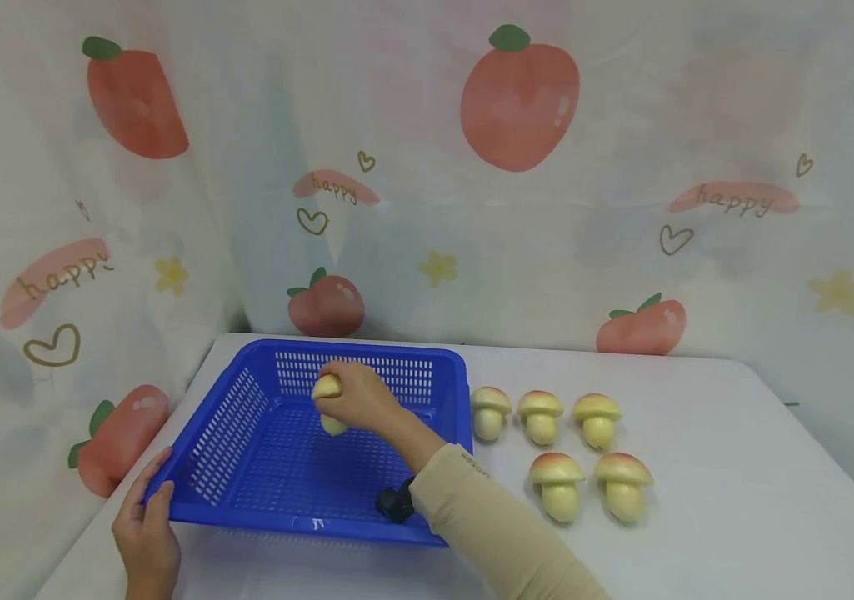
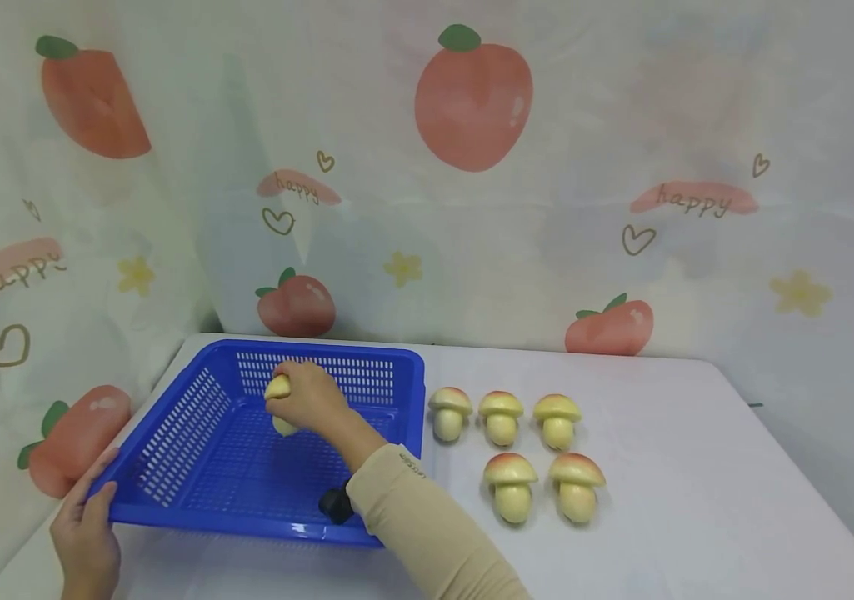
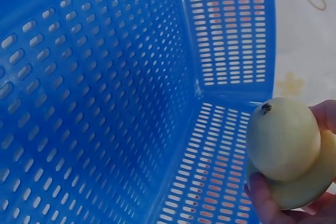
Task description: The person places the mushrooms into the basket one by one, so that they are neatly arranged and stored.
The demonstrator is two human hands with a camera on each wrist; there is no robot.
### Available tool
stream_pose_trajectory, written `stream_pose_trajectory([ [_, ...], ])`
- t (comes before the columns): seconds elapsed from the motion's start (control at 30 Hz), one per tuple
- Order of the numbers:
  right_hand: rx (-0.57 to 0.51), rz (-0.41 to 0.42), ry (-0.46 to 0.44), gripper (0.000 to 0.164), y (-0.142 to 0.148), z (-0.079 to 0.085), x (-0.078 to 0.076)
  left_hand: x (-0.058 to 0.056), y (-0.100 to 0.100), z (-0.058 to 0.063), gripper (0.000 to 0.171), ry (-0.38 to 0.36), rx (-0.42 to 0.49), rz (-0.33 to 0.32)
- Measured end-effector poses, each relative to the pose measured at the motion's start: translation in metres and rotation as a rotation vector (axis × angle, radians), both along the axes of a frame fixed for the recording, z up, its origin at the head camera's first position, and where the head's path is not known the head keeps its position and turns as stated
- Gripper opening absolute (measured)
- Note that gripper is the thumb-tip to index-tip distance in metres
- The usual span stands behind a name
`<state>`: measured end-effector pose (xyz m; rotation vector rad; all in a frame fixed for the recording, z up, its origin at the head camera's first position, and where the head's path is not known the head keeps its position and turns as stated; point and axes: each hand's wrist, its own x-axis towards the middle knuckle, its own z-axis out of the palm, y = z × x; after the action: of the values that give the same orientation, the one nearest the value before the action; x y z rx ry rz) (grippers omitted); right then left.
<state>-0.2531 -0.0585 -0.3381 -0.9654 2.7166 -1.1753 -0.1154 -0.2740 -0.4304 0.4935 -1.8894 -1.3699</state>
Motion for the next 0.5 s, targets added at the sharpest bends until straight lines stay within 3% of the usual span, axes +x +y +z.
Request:
stream_pose_trajectory([
  [0.3,-0.066,-0.01,-0.071,0.034,-0.005,-0.01,-0.006,-0.001,0.0,-0.003,0.039,0.019,-0.019,0.003],
  [0.5,-0.102,-0.032,-0.138,0.032,-0.008,-0.015,-0.011,0.001,-0.001,0.002,0.04,0.009,-0.022,-0.007],
])
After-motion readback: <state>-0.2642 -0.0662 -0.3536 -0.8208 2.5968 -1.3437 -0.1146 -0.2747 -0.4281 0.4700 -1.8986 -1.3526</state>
